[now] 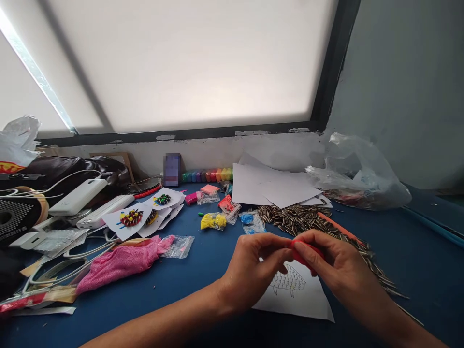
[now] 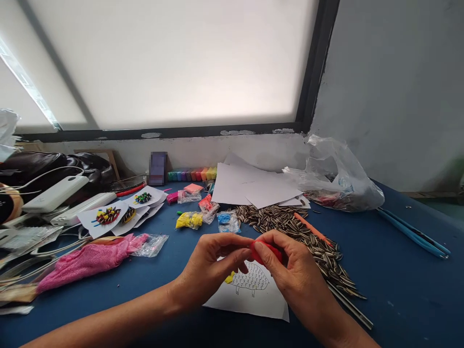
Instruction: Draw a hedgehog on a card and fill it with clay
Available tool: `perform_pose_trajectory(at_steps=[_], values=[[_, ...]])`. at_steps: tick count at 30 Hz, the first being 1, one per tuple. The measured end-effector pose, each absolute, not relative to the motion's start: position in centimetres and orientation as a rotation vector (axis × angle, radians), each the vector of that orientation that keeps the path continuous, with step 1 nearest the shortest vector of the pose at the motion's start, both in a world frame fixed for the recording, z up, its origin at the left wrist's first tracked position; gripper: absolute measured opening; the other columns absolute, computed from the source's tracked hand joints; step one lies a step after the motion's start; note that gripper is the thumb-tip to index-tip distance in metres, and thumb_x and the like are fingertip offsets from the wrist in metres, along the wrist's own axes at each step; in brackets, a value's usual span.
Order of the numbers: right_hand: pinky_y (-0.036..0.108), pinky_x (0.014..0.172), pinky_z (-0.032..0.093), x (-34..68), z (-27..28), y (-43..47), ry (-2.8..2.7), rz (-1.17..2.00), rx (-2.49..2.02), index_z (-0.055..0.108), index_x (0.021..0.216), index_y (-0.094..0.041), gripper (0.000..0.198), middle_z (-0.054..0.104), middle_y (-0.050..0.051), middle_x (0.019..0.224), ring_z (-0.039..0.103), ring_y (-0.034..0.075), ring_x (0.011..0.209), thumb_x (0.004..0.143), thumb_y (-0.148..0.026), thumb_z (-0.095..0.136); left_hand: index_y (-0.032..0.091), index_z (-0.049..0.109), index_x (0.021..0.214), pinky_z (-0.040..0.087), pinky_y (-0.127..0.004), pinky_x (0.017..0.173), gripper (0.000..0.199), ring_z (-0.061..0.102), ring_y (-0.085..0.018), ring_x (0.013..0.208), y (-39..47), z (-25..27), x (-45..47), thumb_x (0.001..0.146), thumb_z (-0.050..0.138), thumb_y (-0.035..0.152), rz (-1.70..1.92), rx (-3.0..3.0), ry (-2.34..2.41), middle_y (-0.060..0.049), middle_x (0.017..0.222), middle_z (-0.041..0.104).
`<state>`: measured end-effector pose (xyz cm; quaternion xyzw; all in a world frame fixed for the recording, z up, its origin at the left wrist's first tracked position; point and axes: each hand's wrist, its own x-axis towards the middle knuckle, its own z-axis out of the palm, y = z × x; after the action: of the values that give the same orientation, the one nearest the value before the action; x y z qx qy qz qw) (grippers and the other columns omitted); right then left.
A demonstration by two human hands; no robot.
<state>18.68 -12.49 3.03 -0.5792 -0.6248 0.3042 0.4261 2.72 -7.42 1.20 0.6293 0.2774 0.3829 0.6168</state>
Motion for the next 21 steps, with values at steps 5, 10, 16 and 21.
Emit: perform_pose_trajectory(at_steps=[5, 10, 16, 21], values=[[0.027, 0.058, 0.05, 18.8, 3.1, -12.5, -1.604, 0.779, -1.407, 0.069, 0.089, -0.024, 0.033, 0.065, 0.001, 0.073, 0.058, 0.016, 0.066, 0.091, -0.05, 0.05, 0.011, 0.06, 0.096, 0.051, -0.022, 0.056, 0.039, 0.061, -0.01, 0.059, -6.8, 1.0, 2.6, 0.071, 0.078, 0.036, 0.826, 1.296, 0.569, -0.004, 0.078, 0.067], [0.031, 0.071, 0.055, 19.1, 3.0, -12.4, -1.549, 0.715, -1.407, 0.066, 0.111, -0.027, 0.033, 0.071, 0.002, 0.087, 0.066, 0.019, 0.079, 0.09, -0.048, 0.054, 0.011, 0.057, 0.099, 0.049, -0.023, 0.055, 0.04, 0.064, -0.013, 0.058, -6.5, 1.2, 2.4, 0.073, 0.076, 0.034, 0.806, 1.244, 0.562, -0.004, 0.073, 0.067], [0.028, 0.07, 0.053, 19.3, 3.3, -12.4, -1.719, 0.566, -1.349, 0.067, 0.106, -0.03, 0.023, 0.069, 0.0, 0.085, 0.065, 0.017, 0.079, 0.094, -0.04, 0.05, 0.009, 0.067, 0.1, 0.048, -0.022, 0.061, 0.032, 0.064, -0.011, 0.065, -6.7, 2.0, 2.3, 0.08, 0.069, 0.033, 0.716, 1.283, 0.477, -0.01, 0.086, 0.07], [0.028, 0.065, 0.05, 19.4, 3.1, -12.6, -1.865, 0.542, -1.32, 0.066, 0.101, -0.03, 0.023, 0.063, -0.001, 0.078, 0.061, 0.015, 0.072, 0.097, -0.035, 0.045, 0.007, 0.069, 0.09, 0.048, -0.025, 0.063, 0.029, 0.061, -0.011, 0.062, -6.5, 1.7, 2.0, 0.081, 0.068, 0.035, 0.71, 1.287, 0.505, -0.011, 0.082, 0.07]])
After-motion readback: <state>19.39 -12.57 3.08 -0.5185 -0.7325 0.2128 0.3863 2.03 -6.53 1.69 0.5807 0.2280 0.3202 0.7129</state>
